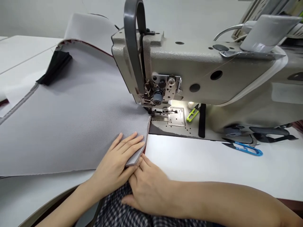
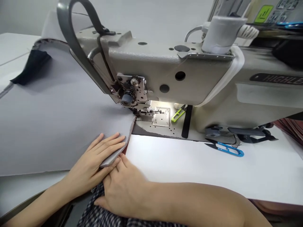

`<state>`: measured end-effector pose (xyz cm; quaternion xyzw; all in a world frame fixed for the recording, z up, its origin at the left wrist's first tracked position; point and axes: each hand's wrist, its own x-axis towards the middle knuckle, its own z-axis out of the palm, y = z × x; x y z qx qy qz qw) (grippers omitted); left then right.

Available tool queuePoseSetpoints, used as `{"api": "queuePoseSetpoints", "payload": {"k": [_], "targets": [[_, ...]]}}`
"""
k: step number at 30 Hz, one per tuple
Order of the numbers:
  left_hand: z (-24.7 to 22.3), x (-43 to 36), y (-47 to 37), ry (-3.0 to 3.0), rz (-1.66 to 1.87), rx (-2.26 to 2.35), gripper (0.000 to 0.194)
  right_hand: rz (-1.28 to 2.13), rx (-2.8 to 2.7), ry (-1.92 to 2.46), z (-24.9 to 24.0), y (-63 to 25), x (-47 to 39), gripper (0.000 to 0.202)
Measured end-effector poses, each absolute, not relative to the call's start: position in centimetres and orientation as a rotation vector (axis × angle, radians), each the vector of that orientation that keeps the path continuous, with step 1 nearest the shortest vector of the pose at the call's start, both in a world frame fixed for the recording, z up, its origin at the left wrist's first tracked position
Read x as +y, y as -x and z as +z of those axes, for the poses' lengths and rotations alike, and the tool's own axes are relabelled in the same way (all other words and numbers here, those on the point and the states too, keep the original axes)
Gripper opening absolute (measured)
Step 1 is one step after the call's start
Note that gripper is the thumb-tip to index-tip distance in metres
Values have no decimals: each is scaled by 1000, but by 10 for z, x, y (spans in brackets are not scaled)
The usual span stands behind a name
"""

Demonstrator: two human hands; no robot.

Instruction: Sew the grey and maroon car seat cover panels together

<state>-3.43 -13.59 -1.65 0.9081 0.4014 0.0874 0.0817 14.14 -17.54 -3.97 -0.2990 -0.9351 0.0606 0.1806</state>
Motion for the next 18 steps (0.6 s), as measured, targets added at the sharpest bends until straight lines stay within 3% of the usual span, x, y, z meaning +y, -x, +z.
{"api": "queuePoseSetpoints", "payload": {"k": [18], "targets": [[-31, -98, 21, -2633, 474, 1243, 36, 106, -2692, 985, -44, -139, -158, 75]]}}
